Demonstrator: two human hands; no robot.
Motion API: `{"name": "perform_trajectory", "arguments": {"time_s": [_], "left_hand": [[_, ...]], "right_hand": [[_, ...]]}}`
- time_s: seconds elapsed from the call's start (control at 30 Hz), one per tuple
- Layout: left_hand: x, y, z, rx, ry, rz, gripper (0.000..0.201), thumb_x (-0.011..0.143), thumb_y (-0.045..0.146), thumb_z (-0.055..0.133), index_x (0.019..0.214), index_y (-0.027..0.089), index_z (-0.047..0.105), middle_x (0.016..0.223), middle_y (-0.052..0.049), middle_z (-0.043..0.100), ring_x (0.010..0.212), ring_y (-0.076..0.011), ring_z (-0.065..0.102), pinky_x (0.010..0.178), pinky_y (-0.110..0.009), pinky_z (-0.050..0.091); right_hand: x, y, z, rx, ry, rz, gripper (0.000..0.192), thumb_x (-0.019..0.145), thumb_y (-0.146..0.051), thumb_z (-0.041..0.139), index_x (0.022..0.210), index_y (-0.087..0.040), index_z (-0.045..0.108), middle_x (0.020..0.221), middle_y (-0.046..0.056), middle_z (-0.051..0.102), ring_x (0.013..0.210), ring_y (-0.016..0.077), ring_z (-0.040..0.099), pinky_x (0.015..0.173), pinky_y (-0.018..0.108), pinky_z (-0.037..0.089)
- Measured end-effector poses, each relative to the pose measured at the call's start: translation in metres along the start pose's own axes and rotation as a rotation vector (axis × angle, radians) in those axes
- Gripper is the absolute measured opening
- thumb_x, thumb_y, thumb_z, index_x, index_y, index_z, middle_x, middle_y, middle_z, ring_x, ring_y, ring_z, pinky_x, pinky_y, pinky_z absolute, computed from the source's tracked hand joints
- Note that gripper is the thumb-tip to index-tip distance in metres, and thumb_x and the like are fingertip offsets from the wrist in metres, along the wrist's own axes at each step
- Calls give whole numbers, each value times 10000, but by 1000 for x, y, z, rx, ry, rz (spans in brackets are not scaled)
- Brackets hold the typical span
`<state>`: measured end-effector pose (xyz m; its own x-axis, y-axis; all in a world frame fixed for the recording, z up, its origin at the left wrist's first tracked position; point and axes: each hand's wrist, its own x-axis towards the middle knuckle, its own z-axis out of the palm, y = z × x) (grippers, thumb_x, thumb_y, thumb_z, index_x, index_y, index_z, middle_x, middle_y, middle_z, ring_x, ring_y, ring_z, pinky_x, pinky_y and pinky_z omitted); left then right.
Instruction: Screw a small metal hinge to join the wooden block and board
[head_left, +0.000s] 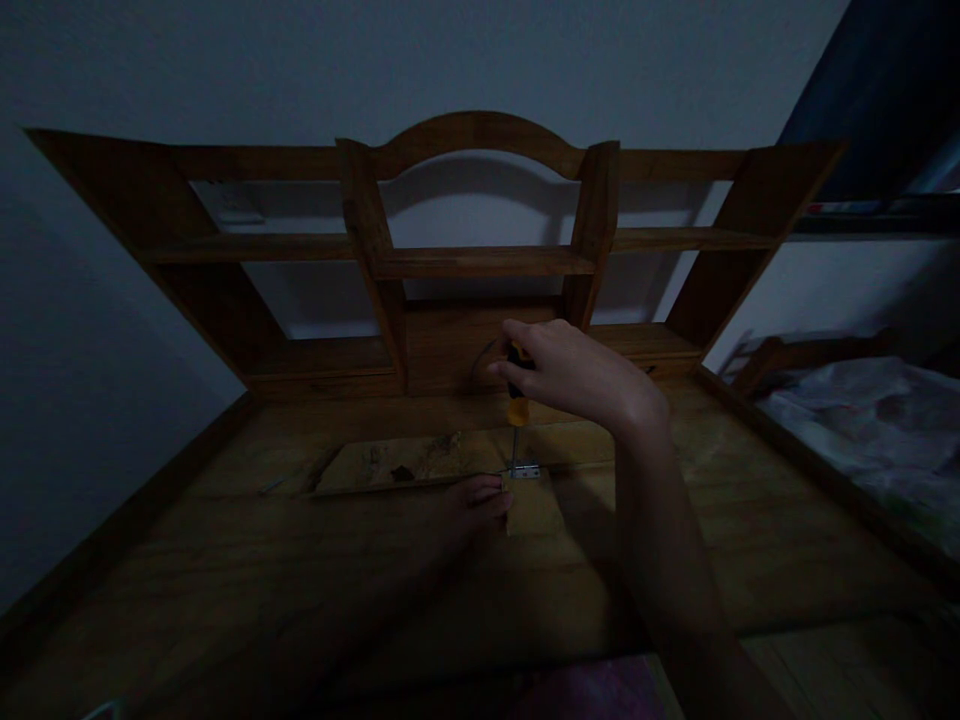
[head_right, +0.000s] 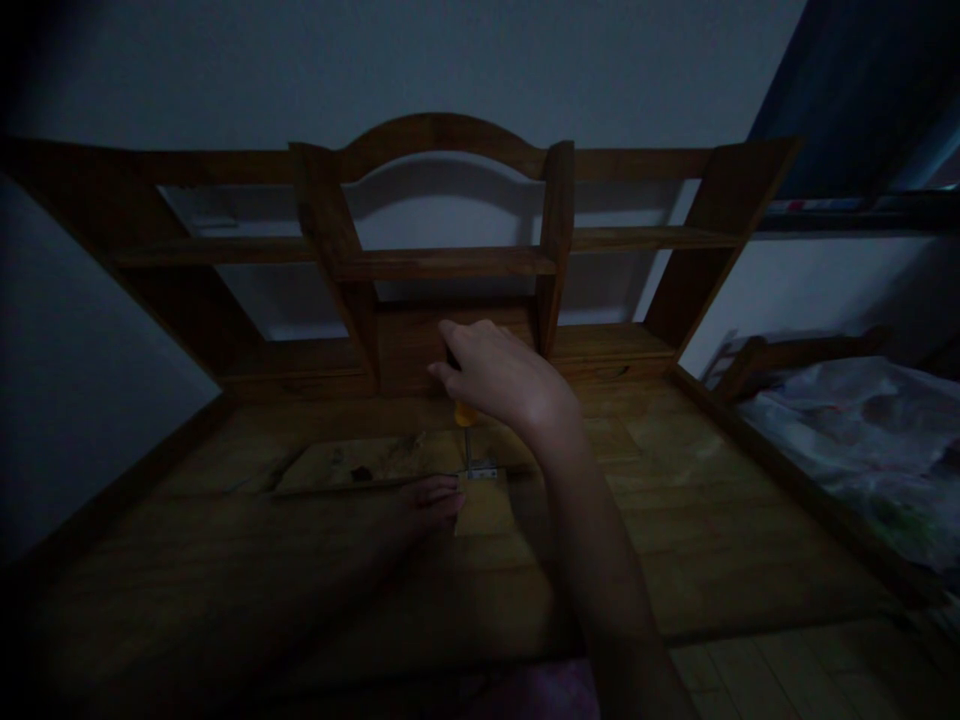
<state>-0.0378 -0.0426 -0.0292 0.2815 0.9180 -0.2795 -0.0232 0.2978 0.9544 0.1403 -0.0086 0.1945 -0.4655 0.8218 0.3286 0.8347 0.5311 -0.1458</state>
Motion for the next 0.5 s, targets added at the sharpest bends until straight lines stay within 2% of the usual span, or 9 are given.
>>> {"name": "perform_trajectory", "arguments": {"time_s": [0.2,0.5], "left_hand": [[3,-1,-3,-46,-60,-21,410,749,473,844,1022,184,746,1019,-86,771,893,-220,727,800,-298,546],[8,-7,-7,-55,-48,-16,392,707,398,871,1022,199,751,1029,-71,774,917,-243,736,830,-335,567]], "right_hand": [[1,0,0,10,-11,-4,202,1010,-385,542,1001,-194,606,909,67,706,837,203,650,664,303,367],[-1,-1,-1,1,-2,-5,181,1006,-370,542,999,-197,595,912,69,702,842,210,645,690,312,371]]}}
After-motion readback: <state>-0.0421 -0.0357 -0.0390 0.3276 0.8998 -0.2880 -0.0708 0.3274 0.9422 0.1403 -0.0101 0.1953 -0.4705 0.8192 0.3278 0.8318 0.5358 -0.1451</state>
